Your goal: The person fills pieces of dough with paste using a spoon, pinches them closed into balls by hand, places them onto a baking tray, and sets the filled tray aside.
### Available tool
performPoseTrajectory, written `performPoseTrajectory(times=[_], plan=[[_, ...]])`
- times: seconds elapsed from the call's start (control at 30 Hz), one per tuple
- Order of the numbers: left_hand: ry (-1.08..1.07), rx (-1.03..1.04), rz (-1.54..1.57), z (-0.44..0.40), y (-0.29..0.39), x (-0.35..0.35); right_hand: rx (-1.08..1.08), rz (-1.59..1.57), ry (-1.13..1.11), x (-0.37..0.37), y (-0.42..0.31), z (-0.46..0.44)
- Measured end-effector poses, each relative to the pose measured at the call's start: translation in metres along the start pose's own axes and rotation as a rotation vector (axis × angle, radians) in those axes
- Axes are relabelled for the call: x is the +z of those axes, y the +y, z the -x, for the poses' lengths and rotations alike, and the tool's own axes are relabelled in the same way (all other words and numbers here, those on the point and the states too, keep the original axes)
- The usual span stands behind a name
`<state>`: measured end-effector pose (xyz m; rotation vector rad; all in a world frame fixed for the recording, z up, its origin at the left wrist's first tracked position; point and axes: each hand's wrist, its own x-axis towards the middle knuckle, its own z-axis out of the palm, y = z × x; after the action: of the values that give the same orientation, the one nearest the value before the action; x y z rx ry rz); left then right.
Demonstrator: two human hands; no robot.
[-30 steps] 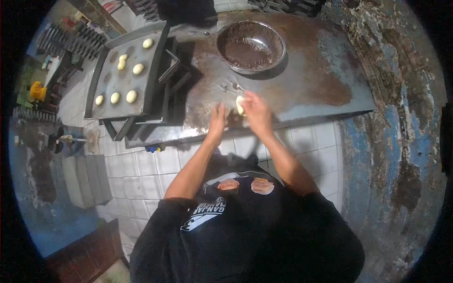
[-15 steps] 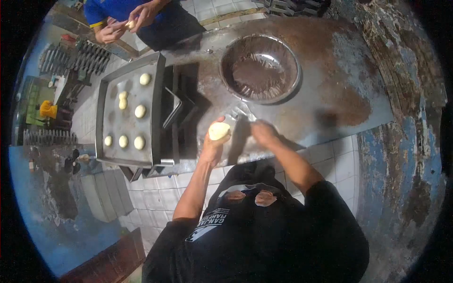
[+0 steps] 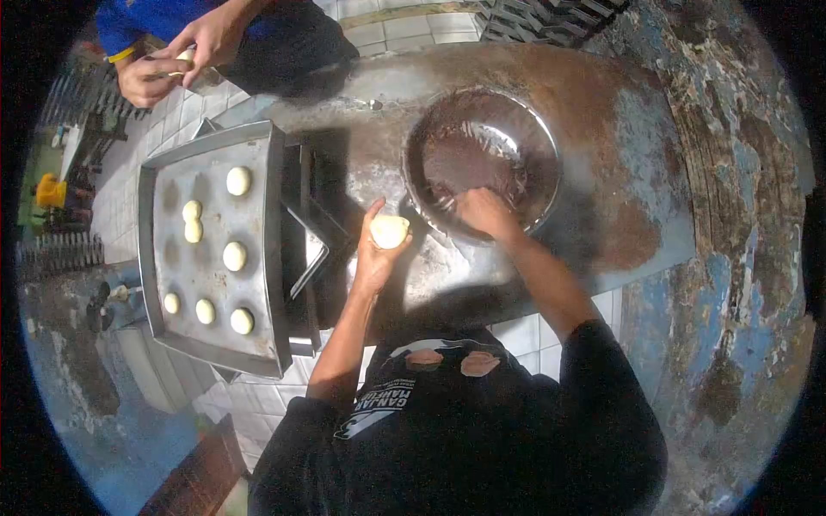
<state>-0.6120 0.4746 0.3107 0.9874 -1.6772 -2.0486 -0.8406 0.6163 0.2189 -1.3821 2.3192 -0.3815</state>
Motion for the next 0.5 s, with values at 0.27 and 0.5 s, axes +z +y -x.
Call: performPoseTrajectory(times=[0.27,0.5], plan=[[0.083,0.193,-0.297,-0.028,-0.023,-0.012,-0.149,-0.841,-0.210,-0.035,0.005,0.027],[0.206,0.284,-0.459,-0.021,0.003,0.050,-0.057,-0.449,0.351,-0.003,-0.086,0.088]])
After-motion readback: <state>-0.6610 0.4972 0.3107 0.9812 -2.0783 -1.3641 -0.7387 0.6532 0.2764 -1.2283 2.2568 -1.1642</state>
